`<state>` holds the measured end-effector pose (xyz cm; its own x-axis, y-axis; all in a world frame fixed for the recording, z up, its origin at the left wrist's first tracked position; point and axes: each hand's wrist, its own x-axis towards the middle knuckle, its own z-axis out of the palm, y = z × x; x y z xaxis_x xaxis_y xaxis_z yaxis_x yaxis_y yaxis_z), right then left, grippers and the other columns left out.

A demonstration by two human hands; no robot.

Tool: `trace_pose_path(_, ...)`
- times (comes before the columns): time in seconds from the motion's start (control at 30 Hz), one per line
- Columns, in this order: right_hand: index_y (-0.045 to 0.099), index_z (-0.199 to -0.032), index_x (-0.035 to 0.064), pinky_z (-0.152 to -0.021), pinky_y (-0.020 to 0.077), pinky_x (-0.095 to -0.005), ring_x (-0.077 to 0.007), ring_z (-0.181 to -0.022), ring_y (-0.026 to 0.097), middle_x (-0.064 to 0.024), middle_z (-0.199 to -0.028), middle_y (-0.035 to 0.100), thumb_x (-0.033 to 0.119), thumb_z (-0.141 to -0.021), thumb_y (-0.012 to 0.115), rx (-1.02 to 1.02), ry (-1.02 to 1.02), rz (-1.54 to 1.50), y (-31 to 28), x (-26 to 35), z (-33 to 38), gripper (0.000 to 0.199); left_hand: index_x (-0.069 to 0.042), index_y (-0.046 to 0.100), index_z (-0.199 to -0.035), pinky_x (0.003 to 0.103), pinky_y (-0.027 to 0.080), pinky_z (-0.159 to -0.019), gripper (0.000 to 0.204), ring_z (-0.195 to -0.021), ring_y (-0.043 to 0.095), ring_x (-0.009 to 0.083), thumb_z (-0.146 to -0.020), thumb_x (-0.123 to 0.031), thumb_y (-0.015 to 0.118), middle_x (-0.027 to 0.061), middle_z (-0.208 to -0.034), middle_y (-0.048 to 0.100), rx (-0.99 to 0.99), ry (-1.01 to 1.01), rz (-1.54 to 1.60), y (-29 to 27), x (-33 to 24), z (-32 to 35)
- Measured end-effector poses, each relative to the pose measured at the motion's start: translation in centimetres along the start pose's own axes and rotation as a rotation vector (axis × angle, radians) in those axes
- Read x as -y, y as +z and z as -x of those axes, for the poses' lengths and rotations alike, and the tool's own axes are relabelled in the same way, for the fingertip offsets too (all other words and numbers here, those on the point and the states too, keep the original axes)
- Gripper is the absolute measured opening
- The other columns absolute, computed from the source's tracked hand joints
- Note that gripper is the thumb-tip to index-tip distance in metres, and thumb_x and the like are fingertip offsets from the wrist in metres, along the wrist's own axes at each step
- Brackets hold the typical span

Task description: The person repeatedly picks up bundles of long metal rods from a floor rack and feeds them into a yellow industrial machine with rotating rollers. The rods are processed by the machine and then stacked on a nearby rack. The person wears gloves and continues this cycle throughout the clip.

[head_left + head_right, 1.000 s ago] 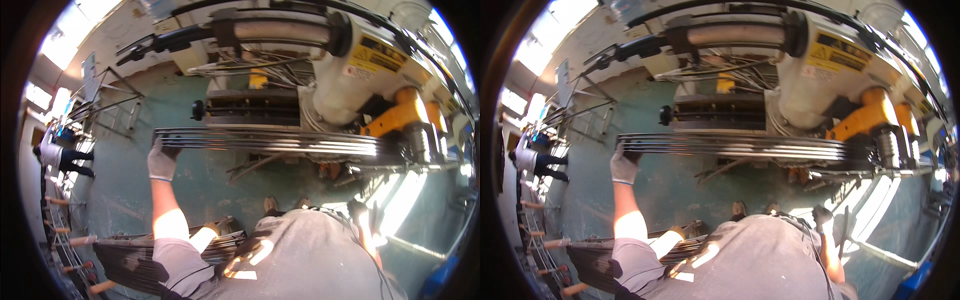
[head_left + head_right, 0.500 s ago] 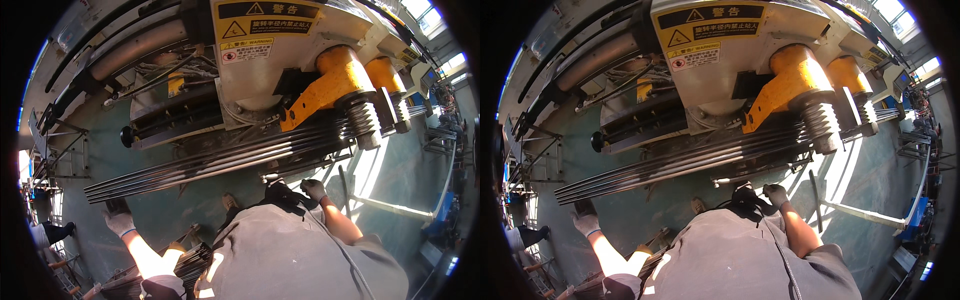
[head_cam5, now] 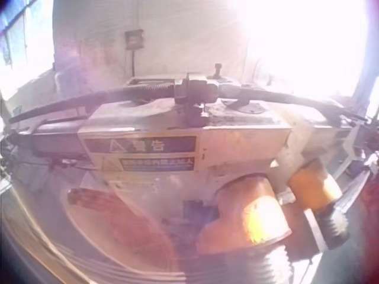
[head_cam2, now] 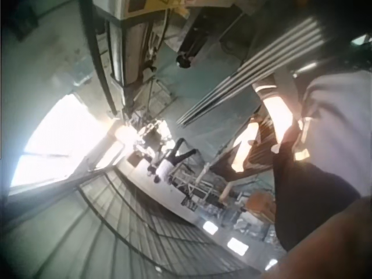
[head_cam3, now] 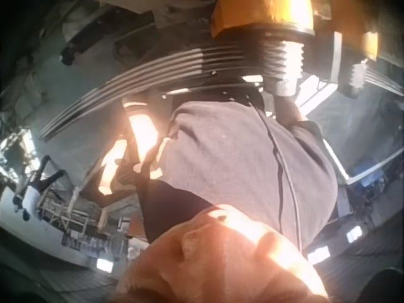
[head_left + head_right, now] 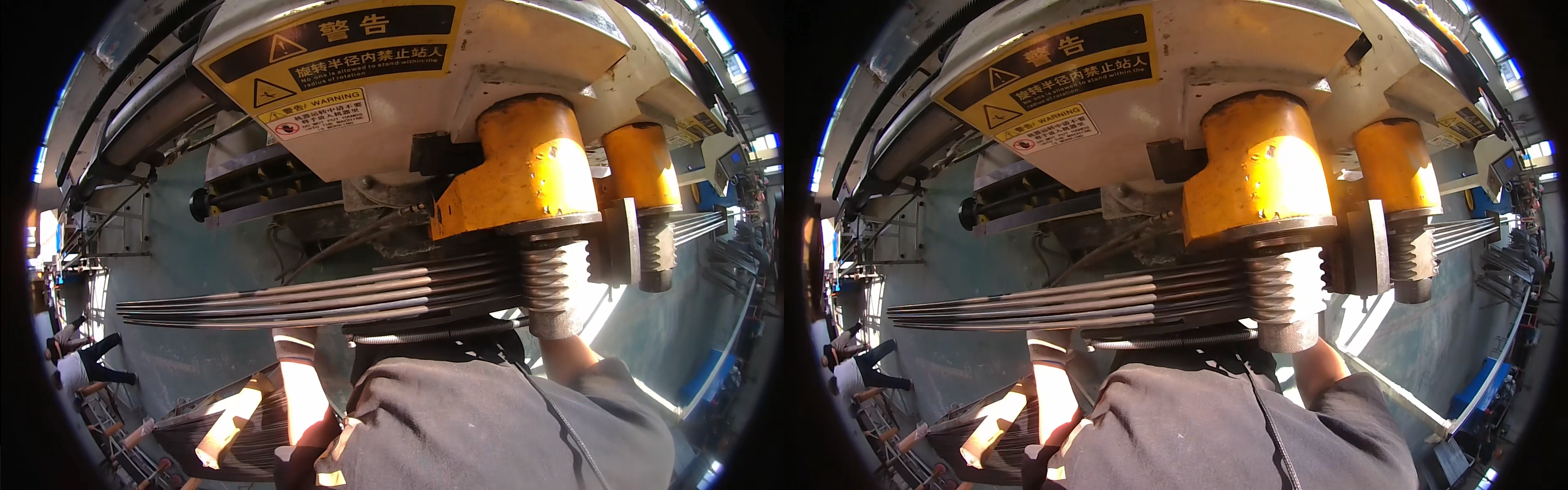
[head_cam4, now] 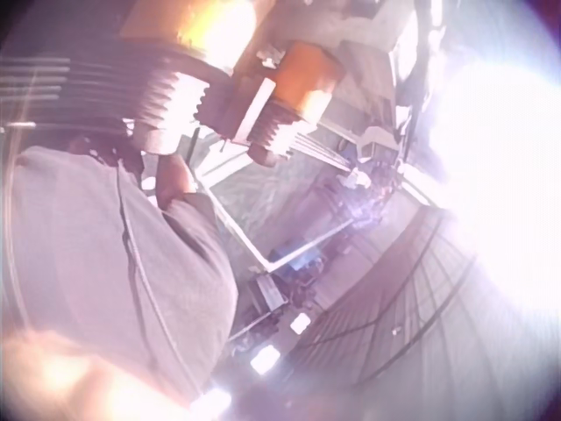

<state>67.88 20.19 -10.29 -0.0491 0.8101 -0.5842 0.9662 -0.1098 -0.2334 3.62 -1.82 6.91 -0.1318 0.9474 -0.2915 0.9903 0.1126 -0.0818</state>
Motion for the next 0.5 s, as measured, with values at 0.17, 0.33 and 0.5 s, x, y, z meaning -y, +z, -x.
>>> trace_pose_path(0.17,0.08,-0.119,0.0027,-0.098,0.0566,-0.0477,-0.0364,-0.104,0.076,-0.0179,-0.106,0.08,0.029,-0.105,0.064,-0.024,-0.188,0.122,2.3,3.0,1.3,0.033,-0.018,0.071,-0.141,0.054,0.033,-0.13,0.041,-0.148,0.053,0.0305,-0.101,-0.028,0.067,0.0102,-0.151,0.066,-0.019,0.276,-0.513,-0.9,1.9,-1.8)
trace_pose_path(0.33,0.08,-0.122,0.0004,-0.096,0.057,-0.0455,-0.0357,-0.105,0.077,-0.0204,-0.111,0.081,0.03,-0.106,0.064,-0.052,-0.132,-0.181,5.1,8.4,6.6,0.037,-0.019,0.071,-0.129,0.052,0.031,-0.13,0.033,-0.147,0.051,0.0272,-0.098,-0.027,0.064,0.0075,-0.143,0.065,0.094,0.262,-0.312,-0.2,1.7,-0.9)
trace_pose_path(0.5,0.08,-0.114,-0.0061,-0.087,0.0546,-0.0365,-0.0207,-0.091,0.071,-0.0123,-0.096,0.08,0.032,-0.104,0.072,-0.319,0.077,-0.751,0.3,13.2,14.5,0.04,-0.014,0.069,-0.128,0.048,0.042,-0.119,0.032,-0.139,0.056,0.0269,-0.108,-0.037,0.057,0.0126,-0.139,0.066,-0.242,0.524,-1.994,10.7,5.6,-0.8)
